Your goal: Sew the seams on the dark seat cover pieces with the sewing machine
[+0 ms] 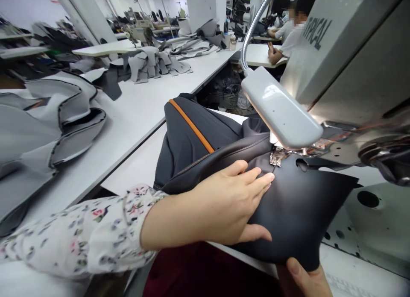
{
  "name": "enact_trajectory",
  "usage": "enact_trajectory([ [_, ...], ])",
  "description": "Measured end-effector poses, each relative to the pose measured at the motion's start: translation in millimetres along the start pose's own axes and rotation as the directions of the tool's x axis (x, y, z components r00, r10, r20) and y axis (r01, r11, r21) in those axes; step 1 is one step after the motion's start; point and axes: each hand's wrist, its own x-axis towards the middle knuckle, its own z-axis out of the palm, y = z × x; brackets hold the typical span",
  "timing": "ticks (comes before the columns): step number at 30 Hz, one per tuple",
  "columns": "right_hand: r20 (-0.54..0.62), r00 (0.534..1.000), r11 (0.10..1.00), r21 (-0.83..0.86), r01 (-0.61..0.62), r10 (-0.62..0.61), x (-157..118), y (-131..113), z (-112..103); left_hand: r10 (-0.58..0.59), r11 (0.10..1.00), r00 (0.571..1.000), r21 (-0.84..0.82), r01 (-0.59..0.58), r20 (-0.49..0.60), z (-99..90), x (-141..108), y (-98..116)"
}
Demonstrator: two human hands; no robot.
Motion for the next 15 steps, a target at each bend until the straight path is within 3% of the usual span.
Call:
enact_trajectory([
  [5,0.062,0.996,0.996,-0.062,0.071,-0.067,24,1,-53,0.031,0.999,0.999,0.026,-0.031,-0.009,-2.6,4,1],
  [7,0.092,0.994,0.995,-0.071,0.065,-0.058,30,-3,-60,0.024,0.999,0.999,0.035,-0.023,-0.037,-1.6,5,3],
  [9,0.092,0.992,0.994,-0.063,0.091,-0.085,33,-11,-50,0.031,0.999,0.998,0.039,-0.029,-0.061,-0.1,5,4],
  [15,-0.142,0.957,0.968,-0.041,0.248,-0.252,32,-43,11,0.04,0.997,0.997,0.066,-0.036,-0.073,3.8,2,7],
])
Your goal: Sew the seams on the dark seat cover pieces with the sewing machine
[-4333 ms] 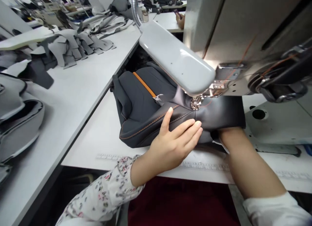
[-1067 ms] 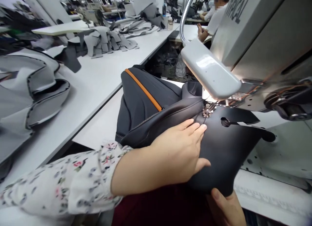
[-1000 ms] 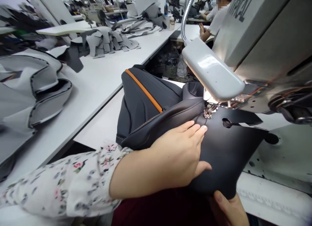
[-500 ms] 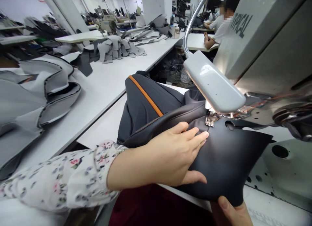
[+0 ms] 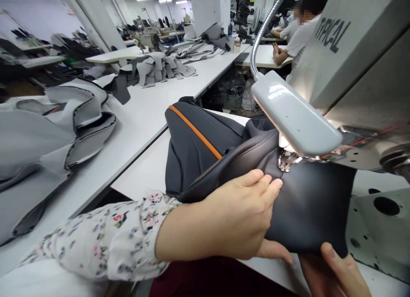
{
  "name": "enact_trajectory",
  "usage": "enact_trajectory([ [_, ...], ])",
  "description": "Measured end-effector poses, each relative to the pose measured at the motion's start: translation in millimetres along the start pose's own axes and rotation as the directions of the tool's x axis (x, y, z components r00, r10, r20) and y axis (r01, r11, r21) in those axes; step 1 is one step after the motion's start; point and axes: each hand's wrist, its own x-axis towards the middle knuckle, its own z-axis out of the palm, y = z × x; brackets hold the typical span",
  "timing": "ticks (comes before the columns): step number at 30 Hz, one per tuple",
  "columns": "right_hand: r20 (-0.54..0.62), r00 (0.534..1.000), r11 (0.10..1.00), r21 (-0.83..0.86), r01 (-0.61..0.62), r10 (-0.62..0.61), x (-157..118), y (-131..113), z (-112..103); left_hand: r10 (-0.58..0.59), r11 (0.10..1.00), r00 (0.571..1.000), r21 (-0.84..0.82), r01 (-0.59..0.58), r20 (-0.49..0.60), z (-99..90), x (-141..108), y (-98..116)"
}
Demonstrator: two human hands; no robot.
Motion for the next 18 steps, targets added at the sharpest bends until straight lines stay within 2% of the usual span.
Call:
enact_trajectory([
  [2,-0.037,0.999,1.0,0.015,0.006,-0.006,4,-6,6,-0.001,1.0,1.0,0.017,0.001,-0.001,-0.1,0,1],
  [8,-0.133,0.99,0.999,0.017,0.045,-0.042,26,-16,9,0.01,0.995,0.991,0.094,-0.022,0.131,-7.3,1,9],
  [11,-0.187,0.982,0.998,0.048,0.031,-0.021,38,-20,13,0.011,0.987,0.989,0.16,-0.035,0.146,-10.0,1,12],
  [18,-0.14,0.99,0.997,0.078,0.03,-0.019,63,-25,13,0.058,0.978,0.994,0.195,-0.077,0.097,-6.3,10,8],
])
